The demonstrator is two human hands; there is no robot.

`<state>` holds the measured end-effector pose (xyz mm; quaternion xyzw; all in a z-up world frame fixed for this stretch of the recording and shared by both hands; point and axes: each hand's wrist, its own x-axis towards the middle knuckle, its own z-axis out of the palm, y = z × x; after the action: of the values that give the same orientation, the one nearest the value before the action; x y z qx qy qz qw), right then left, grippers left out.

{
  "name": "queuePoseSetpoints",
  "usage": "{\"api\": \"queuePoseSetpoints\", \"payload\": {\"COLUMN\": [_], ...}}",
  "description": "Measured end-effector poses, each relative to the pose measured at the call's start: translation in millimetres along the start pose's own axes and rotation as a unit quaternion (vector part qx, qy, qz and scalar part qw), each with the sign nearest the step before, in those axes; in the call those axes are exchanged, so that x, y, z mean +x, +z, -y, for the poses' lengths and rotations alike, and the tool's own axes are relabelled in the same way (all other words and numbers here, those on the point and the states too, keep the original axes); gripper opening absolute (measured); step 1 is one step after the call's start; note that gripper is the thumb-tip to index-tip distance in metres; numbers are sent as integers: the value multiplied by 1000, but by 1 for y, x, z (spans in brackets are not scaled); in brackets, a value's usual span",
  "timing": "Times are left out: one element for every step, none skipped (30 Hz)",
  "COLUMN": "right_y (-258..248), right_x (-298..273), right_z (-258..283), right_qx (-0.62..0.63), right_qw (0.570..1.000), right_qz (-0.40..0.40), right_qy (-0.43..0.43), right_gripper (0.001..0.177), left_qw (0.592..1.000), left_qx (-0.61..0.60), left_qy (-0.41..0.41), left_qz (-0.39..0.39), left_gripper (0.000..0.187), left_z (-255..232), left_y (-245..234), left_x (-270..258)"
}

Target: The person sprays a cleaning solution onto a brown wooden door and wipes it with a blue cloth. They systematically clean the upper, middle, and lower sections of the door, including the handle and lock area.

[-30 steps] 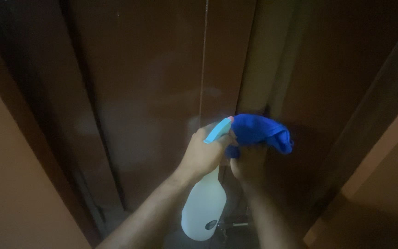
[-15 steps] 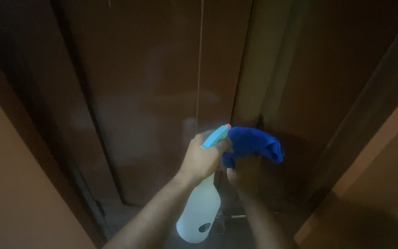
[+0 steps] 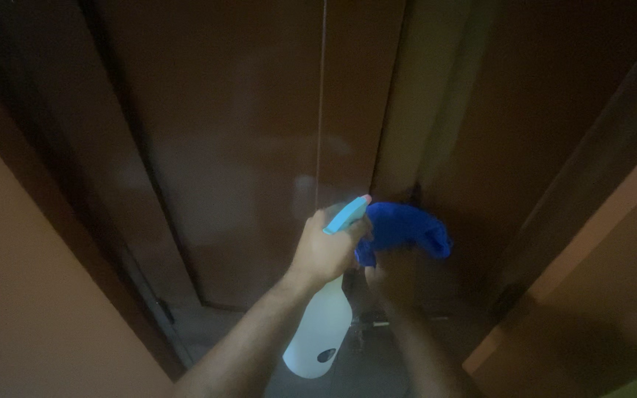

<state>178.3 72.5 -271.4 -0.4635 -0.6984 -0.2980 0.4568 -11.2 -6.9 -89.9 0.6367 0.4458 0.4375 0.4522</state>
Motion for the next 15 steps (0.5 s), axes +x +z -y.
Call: {"api": "queuePoseSetpoints", "payload": {"right_y": [0, -1, -1, -1, 0, -1, -2, -3, -4, -4, -4, -4, -4, -4, -3], "right_x": [-2, -3, -4, -5, -5, -5, -4, -5, -5, -5, -5, -3, -1, 2, 5], "right_z": [1, 0, 0, 0, 1, 2, 1, 1, 1, 1, 0, -1, -3, -5, -7], "right_qx": [2, 3, 5, -2, -10, -32, -28, -24, -20, -21, -20, -21, -21, -21, -22], "right_qw": [1000, 1000, 1000, 1000, 1000, 999, 999, 1000, 1000, 1000, 999, 999, 999, 999, 999], "right_qz": [1, 2, 4, 0, -4, -11, -6, -1, 3, 20, 36, 41, 39, 36, 33], "right_qy": [0, -1, -2, -6, -12, -22, -17, -12, -8, 1, 13, 14, 13, 11, 8], "right_gripper": [45, 45, 45, 45, 45, 46, 42, 38, 34, 34, 34, 34, 35, 35, 35], "left_qw": [1000, 1000, 999, 999, 1000, 1000, 1000, 1000, 999, 999, 999, 998, 999, 1000, 1000], "left_qx": [-6, -12, -18, -15, -12, -8, 8, 24, 41, 43, 46, 47, 24, 2, -20], "left_qy": [11, 22, 33, 30, 27, 24, 18, 13, 7, 11, 15, 18, 14, 10, 7], "left_qz": [-2, -4, -6, -3, 0, 3, 4, 5, 6, 12, 18, 24, 16, 8, 0], "left_gripper": [22, 23, 23, 24, 24, 25, 26, 26, 27, 28, 29, 30, 30, 30, 31], "left_z": [-1, -2, -3, -3, -3, -4, -4, -5, -5, -4, -4, -4, -5, -5, -6], "left_y": [-1, -1, -1, -1, -2, -2, -3, -3, -3, -3, -4, -3, -3, -3, -2], "left_x": [-1, -2, -3, -3, -3, -4, -4, -3, -4, -4, -3, -4, -5, -5, -6]}}
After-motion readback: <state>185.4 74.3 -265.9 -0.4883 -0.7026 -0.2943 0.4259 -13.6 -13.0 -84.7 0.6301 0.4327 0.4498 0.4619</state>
